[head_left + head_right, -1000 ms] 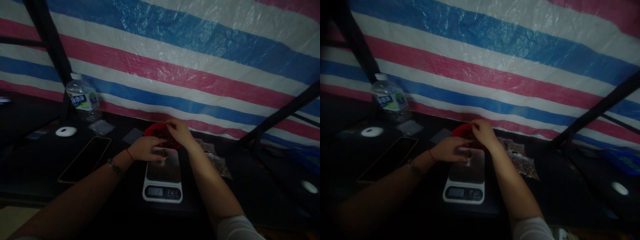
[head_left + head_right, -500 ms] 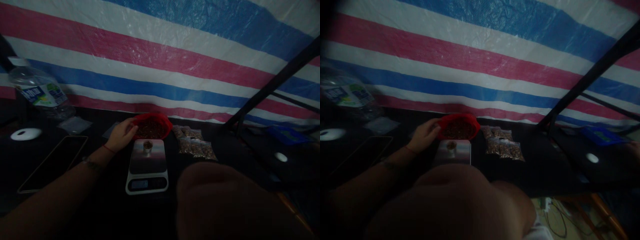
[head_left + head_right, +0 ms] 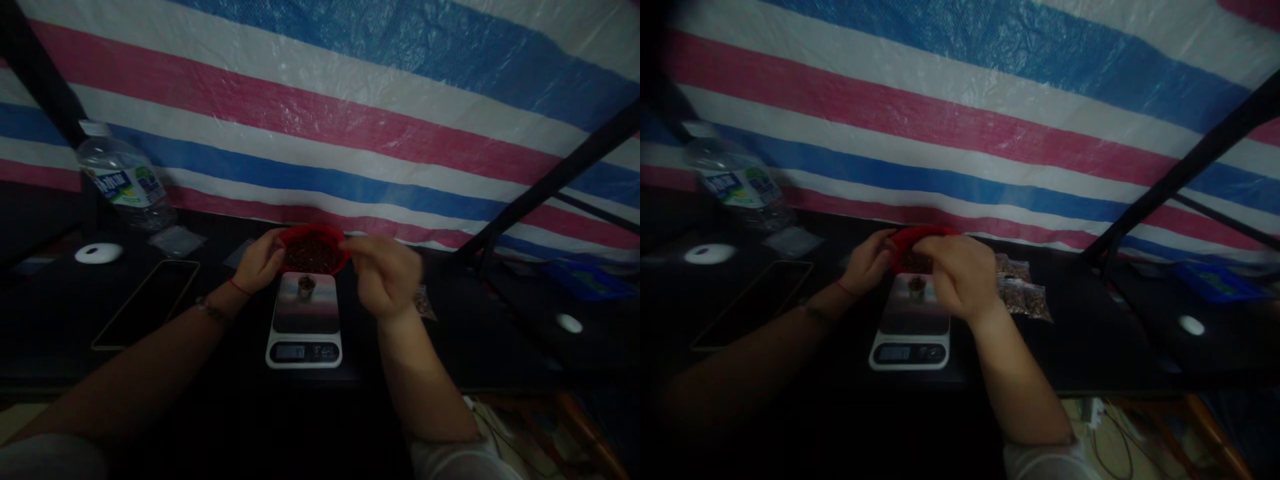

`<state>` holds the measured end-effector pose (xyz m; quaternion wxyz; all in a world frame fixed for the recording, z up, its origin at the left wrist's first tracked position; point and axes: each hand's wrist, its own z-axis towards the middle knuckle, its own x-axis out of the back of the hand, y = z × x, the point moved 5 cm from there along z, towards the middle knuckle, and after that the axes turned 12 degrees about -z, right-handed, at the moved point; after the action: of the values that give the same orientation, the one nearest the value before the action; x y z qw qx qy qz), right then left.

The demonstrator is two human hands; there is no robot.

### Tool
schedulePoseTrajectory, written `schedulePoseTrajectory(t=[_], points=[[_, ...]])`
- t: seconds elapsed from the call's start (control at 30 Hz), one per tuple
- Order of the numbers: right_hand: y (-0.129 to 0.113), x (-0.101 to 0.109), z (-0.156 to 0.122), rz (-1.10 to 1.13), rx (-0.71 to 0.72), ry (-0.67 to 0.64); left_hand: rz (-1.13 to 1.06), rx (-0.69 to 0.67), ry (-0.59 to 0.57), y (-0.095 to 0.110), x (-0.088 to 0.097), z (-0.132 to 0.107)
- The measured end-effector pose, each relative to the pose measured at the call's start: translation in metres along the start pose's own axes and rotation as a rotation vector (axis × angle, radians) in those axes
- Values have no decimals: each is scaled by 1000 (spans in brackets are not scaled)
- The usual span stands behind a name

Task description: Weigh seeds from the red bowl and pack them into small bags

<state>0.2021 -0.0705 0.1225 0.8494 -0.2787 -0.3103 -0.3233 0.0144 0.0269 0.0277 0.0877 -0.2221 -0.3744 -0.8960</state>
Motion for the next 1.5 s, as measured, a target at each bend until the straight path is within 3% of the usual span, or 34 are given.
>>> schedulePoseTrajectory(t=[0.1, 0.2, 0.3, 0.37, 0.53, 0.7, 0.77, 0.93, 1.1, 1.27, 1.4, 1.5], points=[[10, -31, 12, -12, -73, -1, -35, -88, -30, 8, -5, -3], [12, -66, 17, 41, -83, -166, -64, -205, -75, 17, -13, -6], [9, -81, 19, 44, -106, -263, -35, -289, -91, 23, -18, -9], [8, -83, 21, 17, -140, -260, -4, -311, -69, 24, -19, -9], [5, -78, 24, 30, -198, -116, -12, -395, 87, 30, -9, -9], [4, -94, 24, 90, -177, -327, -18, -464, 51, 35, -9, -13], [8, -95, 26, 65, -193, -345, -30, -469, 38, 35, -9, -13], [20, -82, 34, 74, -145, -303, 55, -282, -35, 24, -7, -3], [32, -74, 36, 63, -121, -397, 202, -57, -136, 13, -6, 7], [41, -75, 31, -37, -133, -335, 230, -94, -189, 13, -8, 6], [30, -84, 34, 2, -97, -355, 128, -162, -159, 19, -9, 5], [22, -87, 38, 63, -47, -363, 8, -135, -126, 18, -9, 2]])
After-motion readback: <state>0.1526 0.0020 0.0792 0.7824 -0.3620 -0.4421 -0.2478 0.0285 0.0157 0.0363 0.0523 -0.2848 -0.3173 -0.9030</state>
